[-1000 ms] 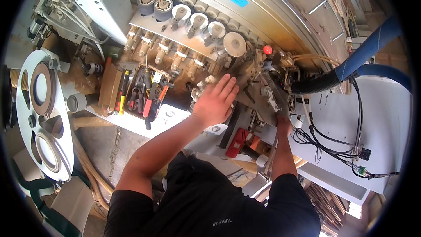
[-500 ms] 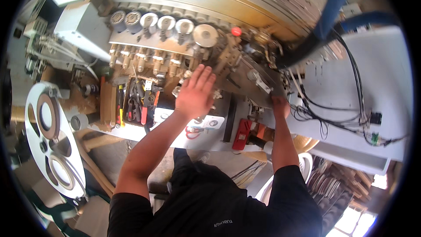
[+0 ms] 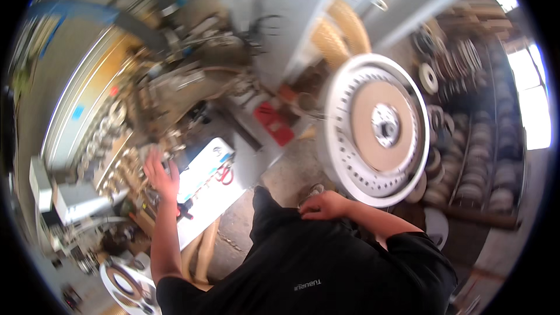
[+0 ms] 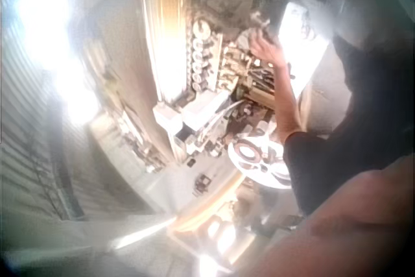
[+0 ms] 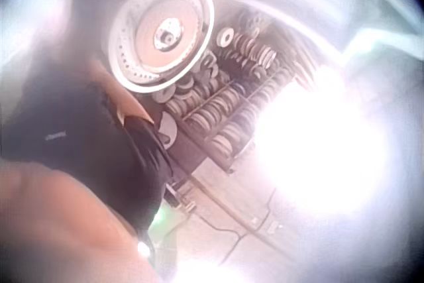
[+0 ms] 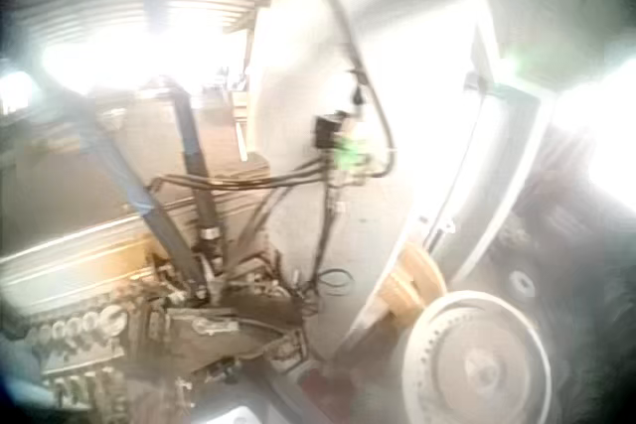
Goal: The person places long wooden planks onto a conveyor belt and guides them through a processing machine. Later, the person uses a pair of red-handled shears to cut yellow tape from a circular wooden disc.
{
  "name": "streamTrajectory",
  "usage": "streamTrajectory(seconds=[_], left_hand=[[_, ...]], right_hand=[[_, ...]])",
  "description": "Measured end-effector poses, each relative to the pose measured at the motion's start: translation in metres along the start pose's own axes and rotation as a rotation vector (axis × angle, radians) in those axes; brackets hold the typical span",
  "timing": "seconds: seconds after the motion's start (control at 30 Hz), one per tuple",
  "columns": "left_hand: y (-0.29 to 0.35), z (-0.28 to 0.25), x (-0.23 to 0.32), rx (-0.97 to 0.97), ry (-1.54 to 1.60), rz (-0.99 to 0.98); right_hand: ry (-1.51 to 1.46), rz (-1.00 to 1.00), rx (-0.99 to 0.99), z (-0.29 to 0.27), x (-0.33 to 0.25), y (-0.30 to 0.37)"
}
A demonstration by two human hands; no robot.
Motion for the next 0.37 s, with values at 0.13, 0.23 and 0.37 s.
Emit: streamTrajectory(seconds=[0.13, 0.23, 0.37], left_hand=[[0.159, 0.014, 0.124, -0.759, 0.460, -0.080], [0.271, 0.008, 0.212, -2.043, 0.146, -0.150], [0.401, 0.045, 0.228, -2.227, 0.716, -1.116]], right_hand=[[-0.212, 0.455, 0.290, 0.030, 0.099, 0.186], [-0.046, 0.663, 0.086, 0.070, 0.186, 0.291], [-0.261, 0.578, -0.172, 0.170, 0.307, 0.397]])
Point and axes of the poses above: each hand's wrist, its own y-axis away from the middle knuckle, its own z-axis out of the palm, x = y × z, the point moved 1 cm from there along -y, towards the middle knuckle, and after that the axes turned 5 degrees about -z, right-handed, at the moved point
